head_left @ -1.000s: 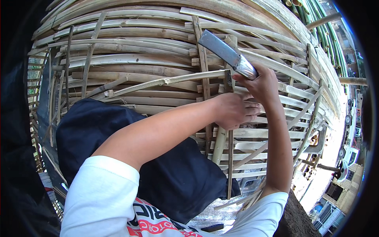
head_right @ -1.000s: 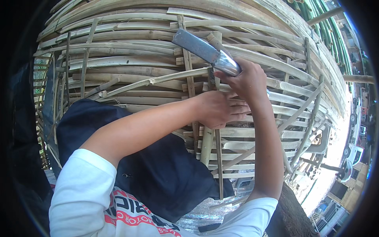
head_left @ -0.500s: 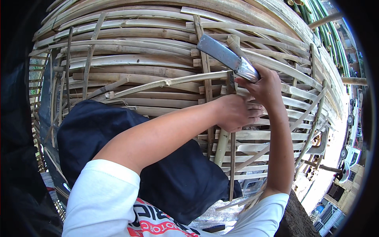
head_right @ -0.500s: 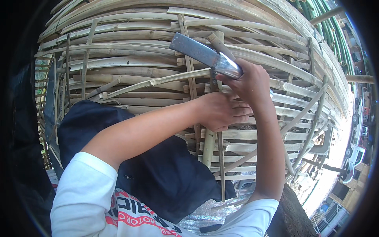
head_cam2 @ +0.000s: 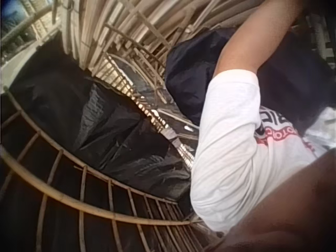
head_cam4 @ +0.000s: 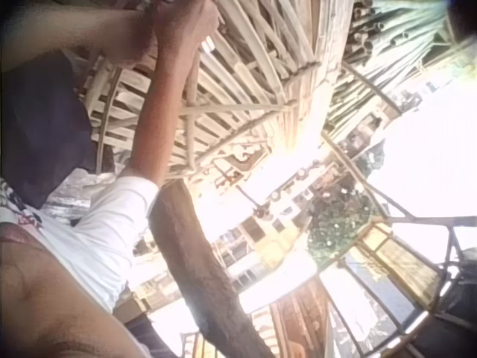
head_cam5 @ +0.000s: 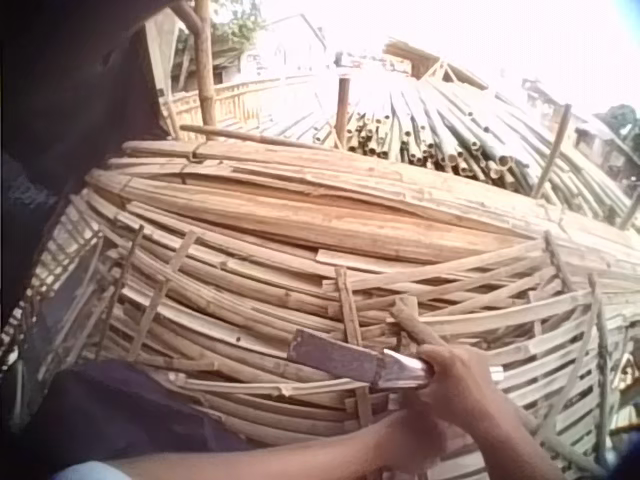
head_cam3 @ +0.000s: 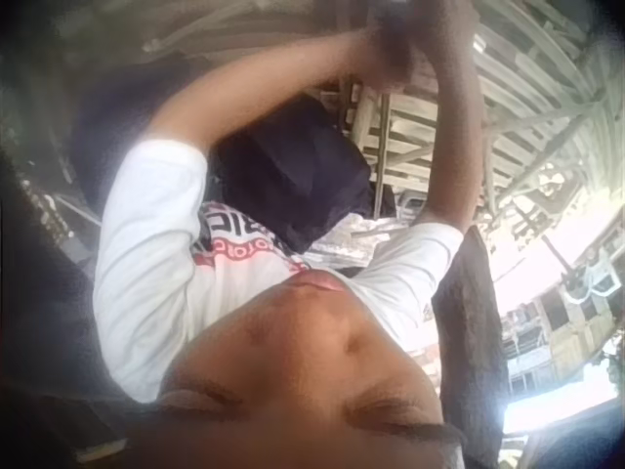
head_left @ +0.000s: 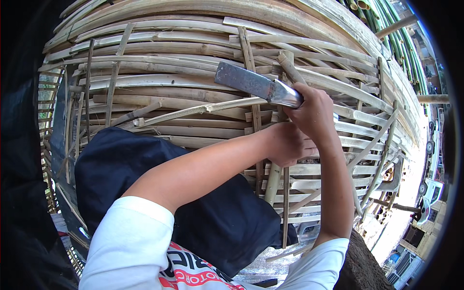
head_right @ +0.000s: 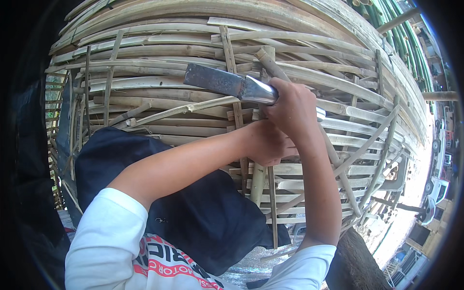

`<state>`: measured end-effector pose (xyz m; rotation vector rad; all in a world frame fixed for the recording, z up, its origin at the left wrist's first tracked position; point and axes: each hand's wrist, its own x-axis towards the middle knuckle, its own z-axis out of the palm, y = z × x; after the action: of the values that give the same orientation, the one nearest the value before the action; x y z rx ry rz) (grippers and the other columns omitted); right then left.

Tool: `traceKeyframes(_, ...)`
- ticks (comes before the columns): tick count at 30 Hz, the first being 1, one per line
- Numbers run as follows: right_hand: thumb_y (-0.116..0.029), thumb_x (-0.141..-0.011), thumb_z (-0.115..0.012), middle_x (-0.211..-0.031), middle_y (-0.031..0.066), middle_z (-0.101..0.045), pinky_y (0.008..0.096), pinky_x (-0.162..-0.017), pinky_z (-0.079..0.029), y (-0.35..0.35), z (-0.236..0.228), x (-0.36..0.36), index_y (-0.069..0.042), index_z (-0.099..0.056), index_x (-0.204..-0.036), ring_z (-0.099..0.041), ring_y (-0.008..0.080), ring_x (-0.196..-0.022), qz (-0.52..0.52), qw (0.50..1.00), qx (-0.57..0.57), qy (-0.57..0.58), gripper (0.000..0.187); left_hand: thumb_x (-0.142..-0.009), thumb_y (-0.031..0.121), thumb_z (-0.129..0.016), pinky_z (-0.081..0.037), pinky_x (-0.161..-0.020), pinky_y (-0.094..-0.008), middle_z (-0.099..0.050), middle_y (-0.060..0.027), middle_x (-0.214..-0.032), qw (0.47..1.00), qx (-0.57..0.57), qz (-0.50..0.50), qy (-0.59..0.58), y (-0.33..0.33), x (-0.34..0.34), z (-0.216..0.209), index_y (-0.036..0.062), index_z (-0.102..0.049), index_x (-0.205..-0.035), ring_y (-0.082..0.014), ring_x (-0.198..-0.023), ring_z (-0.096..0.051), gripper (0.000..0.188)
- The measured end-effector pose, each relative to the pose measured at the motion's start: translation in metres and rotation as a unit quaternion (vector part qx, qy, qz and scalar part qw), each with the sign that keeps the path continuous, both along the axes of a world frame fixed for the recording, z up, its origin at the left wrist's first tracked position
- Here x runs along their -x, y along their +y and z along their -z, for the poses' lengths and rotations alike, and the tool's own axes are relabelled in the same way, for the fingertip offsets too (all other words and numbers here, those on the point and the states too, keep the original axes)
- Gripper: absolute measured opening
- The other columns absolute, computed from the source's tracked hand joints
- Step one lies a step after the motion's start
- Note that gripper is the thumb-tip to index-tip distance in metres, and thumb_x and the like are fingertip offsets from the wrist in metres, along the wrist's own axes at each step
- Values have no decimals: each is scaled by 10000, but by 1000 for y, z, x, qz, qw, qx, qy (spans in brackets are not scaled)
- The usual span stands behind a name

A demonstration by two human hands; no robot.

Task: The person uses a blade to shave and trim thin strips of bamboo that are woven into a large furniture structure, using their hands to position and test the fit of the bamboo pieces.

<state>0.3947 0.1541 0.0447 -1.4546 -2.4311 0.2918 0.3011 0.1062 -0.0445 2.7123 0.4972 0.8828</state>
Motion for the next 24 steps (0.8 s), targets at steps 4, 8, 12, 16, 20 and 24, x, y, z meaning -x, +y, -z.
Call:
traceKeyframes(4, -159, -682, -809, -824, 191, -701, 446, -723, -536, -1, -1, -7, -54, -727, -963, -677, 395, -810, 20, 1000, -11, -5, 311, -679, 173, -701, -518, -944, -375, -670, -35, -1076, 1000, -7, 10, -3, 2, -5, -4, 71, -715, -937, -212, -1086, -637, 277)
traceKeyframes(8, -117, -692, -779, -751, 176, -671, 389, -674, -519, -4, -6, -7, -11, -710, -959, -637, 342, -672, 25, 999, -2, 32, 296, -673, 170, -691, -530, -905, -373, -652, -26, -981, 1000, 18, 5, 16, 2, -4, -7, 77, -693, -787, -209, -1033, -643, 147)
traceKeyframes(12, -111, -722, -767, -696, 165, -626, 358, -626, -490, 0, -5, 0, 29, -686, -940, -551, 257, -586, 48, 996, 28, 77, 272, -690, 151, -694, -531, -918, -410, -644, -33, -880, 999, -26, 37, -15, -7, 10, -7, 77, -647, -747, -217, -929, -668, 105)
traceKeyframes(16, -119, -740, -773, -702, 158, -633, 343, -623, -486, 0, -2, -6, 35, -687, -952, -532, 216, -586, 71, 994, 45, 63, 275, -700, 145, -704, -481, -920, -402, -622, -21, -842, 989, -36, -49, -132, -28, 66, -22, 99, -644, -773, -195, -860, -653, 105)
traceKeyframes(20, -124, -757, -774, -696, 118, -637, 322, -623, -482, -4, 4, -5, 43, -680, -944, -510, 172, -591, 56, 994, 14, 94, 268, -743, 159, -743, -440, -873, -407, -627, -43, -957, 944, 39, -316, -87, -18, 134, -7, 115, -686, -977, -235, -955, -613, 245)
traceKeyframes(24, -137, -746, -775, -767, 141, -691, 375, -699, -517, -8, 0, -14, -2, -717, -975, -675, 265, -715, 134, 978, 94, 130, 272, -765, 223, -770, -436, -840, -396, -617, -53, -942, 935, 44, -348, -52, -8, 148, -7, 105, -674, -1019, -257, -943, -594, 296)
